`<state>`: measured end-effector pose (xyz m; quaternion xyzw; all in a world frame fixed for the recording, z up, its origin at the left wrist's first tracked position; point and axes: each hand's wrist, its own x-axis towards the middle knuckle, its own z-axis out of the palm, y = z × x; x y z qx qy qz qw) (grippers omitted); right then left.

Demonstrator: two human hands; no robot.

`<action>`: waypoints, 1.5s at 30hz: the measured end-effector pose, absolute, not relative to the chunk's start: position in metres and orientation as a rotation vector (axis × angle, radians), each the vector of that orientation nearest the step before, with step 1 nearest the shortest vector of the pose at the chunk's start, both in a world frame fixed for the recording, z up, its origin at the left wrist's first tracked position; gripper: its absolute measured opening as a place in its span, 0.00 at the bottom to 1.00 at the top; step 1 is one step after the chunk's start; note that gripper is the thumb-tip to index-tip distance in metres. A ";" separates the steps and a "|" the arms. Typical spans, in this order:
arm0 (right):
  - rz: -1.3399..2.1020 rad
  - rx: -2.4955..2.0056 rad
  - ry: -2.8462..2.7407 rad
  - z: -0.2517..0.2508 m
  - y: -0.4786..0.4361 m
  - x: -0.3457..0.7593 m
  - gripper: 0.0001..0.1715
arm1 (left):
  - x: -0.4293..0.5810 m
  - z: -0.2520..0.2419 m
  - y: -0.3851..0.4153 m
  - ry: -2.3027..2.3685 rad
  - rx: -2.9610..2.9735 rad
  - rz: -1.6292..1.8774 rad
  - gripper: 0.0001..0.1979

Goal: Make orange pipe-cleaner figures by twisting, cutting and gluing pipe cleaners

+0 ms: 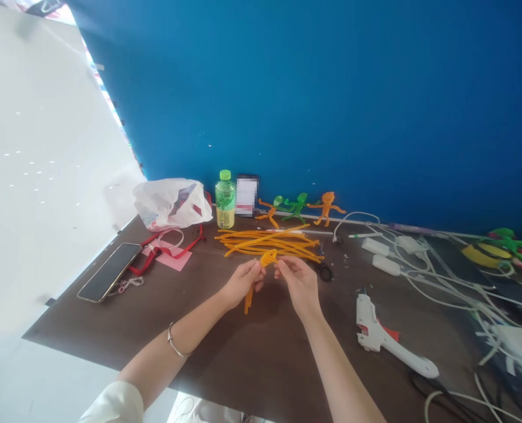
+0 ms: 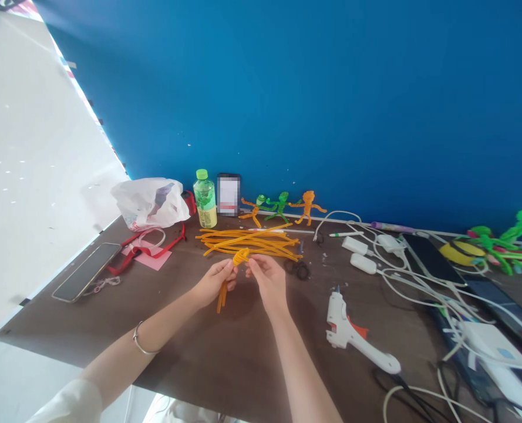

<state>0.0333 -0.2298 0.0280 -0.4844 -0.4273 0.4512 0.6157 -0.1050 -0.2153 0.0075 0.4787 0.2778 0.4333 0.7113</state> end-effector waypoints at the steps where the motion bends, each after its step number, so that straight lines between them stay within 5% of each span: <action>1: 1.081 -1.091 -0.954 0.027 -0.229 0.033 0.15 | -0.105 0.008 -0.216 0.575 1.016 0.930 0.18; 10: 1.421 -0.960 -0.806 0.031 -0.230 0.032 0.15 | -0.114 0.018 -0.215 0.363 0.822 0.614 0.15; 20: 1.379 -0.962 -0.853 0.029 -0.230 0.032 0.11 | -0.117 0.018 -0.213 0.359 0.802 0.581 0.13; 32: 1.035 -1.196 -0.992 0.028 -0.233 0.022 0.17 | -0.106 0.006 -0.222 1.136 1.607 1.097 0.12; 45: 0.721 -1.272 -1.180 0.024 -0.235 0.024 0.14 | -0.102 0.015 -0.225 0.890 1.175 1.032 0.20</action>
